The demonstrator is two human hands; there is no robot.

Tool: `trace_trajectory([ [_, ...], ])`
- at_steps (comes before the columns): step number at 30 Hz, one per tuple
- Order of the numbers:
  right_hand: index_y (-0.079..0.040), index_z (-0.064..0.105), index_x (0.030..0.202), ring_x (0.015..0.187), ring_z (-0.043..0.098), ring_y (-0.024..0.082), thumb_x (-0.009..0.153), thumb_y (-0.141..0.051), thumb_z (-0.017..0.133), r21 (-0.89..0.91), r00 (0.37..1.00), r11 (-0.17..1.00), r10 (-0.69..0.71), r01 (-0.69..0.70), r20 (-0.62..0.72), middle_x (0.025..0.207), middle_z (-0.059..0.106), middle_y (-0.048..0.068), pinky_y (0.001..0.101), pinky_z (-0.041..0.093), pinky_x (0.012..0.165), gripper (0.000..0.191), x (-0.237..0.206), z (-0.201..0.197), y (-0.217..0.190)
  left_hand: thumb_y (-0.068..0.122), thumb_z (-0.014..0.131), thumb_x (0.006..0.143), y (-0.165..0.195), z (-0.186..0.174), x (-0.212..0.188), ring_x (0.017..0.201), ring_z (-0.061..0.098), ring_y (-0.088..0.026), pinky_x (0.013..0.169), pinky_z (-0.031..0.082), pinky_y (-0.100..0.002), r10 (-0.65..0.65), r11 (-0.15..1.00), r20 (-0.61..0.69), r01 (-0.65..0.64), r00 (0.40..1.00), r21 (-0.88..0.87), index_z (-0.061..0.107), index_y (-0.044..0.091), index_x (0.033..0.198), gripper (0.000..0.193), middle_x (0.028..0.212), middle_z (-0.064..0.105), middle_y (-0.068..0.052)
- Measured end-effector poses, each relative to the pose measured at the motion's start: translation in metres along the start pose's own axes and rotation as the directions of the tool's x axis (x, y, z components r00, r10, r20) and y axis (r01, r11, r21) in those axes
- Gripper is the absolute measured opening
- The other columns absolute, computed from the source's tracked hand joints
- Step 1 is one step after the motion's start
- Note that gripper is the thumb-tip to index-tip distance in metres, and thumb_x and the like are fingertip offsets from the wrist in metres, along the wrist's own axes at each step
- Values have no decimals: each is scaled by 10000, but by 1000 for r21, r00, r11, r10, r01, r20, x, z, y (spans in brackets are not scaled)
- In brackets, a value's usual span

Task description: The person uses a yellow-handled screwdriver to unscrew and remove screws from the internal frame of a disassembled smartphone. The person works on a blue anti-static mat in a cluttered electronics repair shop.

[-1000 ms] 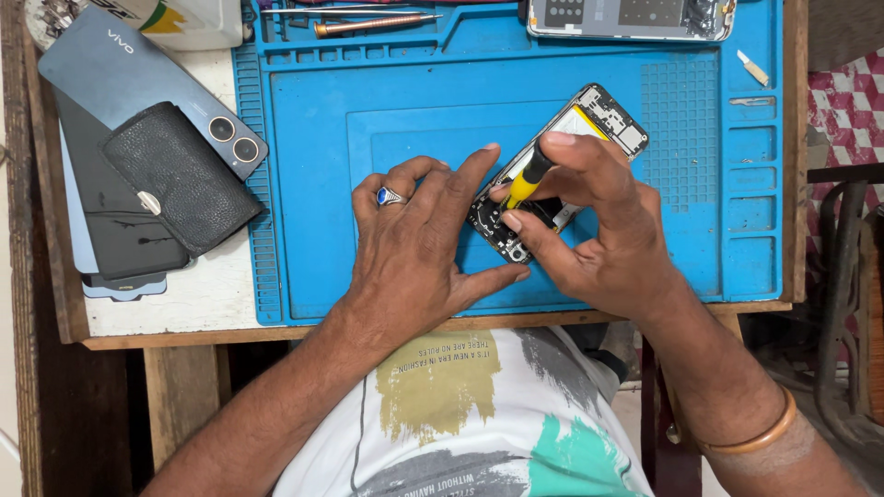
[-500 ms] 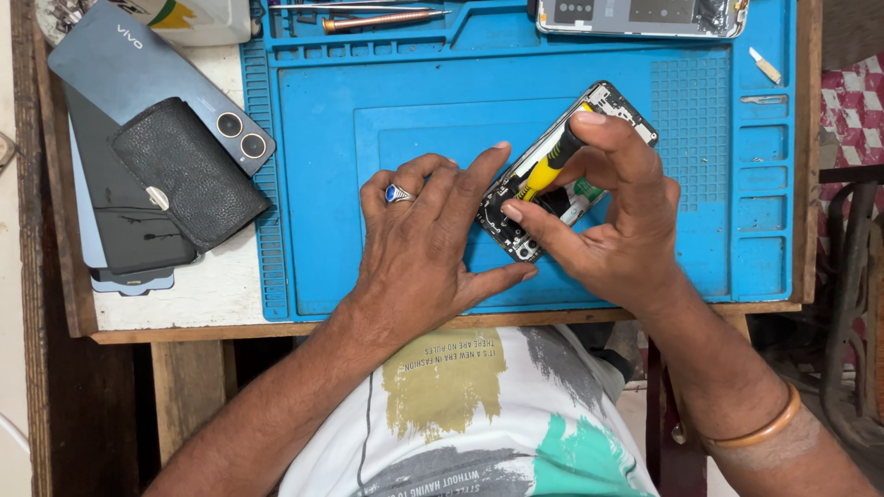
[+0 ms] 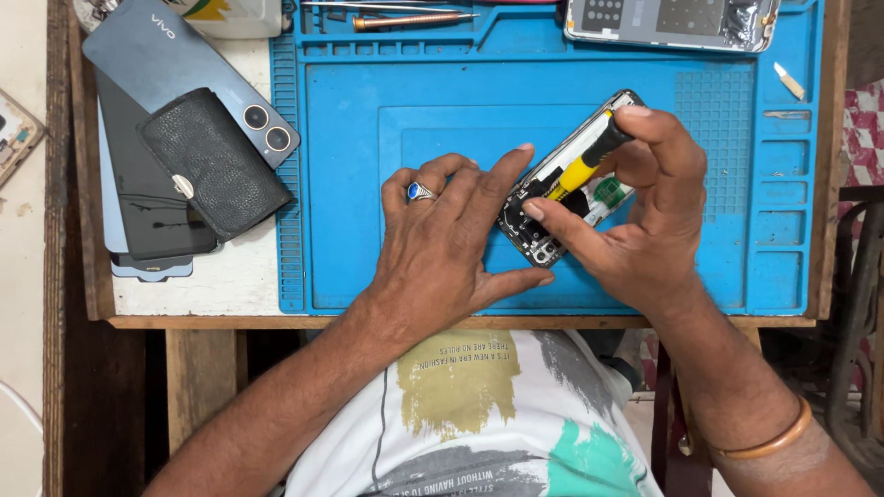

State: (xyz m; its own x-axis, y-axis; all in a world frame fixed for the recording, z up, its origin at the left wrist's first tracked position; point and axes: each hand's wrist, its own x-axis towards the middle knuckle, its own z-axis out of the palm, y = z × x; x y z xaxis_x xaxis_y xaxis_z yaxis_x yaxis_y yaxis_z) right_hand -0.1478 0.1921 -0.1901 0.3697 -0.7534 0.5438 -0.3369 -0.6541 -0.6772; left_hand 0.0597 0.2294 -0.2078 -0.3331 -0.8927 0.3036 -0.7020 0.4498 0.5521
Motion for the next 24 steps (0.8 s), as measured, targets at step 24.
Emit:
trace_trajectory([
  [24,-97,299,1520,1059,764,224,927,23,867,-27,992,999,-14,18,122,1268,621,122,300,671,867,830,3,-8,-8,653,841,738,2,-5,3,1251,534,-336,1013,289,-631,-14,1000,14,15,1000,-16,369,156,1550,1063,1123,628,-105],
])
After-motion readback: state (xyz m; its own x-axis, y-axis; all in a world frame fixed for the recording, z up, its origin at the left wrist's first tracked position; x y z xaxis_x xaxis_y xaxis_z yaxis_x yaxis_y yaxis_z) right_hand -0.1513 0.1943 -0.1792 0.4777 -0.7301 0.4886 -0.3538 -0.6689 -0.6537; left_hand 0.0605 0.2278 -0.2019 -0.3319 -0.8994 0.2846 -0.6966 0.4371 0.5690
